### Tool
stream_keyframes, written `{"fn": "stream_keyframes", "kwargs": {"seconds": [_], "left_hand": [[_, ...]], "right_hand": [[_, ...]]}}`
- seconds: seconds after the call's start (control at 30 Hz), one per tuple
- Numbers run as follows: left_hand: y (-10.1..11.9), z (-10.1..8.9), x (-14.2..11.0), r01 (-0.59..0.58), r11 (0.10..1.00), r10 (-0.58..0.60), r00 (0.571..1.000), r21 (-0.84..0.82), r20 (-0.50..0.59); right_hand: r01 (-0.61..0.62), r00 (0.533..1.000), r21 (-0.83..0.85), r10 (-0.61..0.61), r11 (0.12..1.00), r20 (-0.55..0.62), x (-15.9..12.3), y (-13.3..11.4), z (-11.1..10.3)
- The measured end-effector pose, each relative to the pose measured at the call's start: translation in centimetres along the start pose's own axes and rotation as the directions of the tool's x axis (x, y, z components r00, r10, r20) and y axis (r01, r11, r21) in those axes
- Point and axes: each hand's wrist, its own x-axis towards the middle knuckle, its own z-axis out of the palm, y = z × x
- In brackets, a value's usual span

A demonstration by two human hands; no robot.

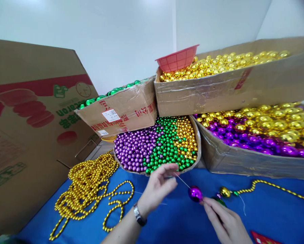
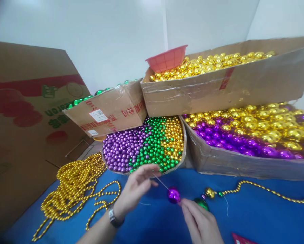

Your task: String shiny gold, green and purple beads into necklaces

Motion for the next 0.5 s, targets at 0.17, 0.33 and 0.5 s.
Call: {"fn": "stream_keyframes", "kwargs": {"seconds": [0.17, 0.33, 0.5], "left_hand": [[0.7, -1.1, 5.8, -0.210, 0.571, 0.279, 0.959, 0.794, 0.053], [-0.5, -0.9, 8.6, -0.217, 0.388, 0.254, 0.959, 0.896, 0.122], [-0.2, -1.0, 7.1, -0.036, 0.935, 0.074, 0.993, 0.353, -0.096]], "right_hand": [[0.000, 0.998, -0.048, -0.002, 0.999, -0.059, 0.0, 0.7, -0.4], [-0.010, 0.997, -0.059, 0.006, 0.998, -0.080, 0.3, 0.5, -0.7], [-0.052, 0.989, -0.066, 0.042, 0.996, -0.141, 0.6, 0.4, -0.9]]}}
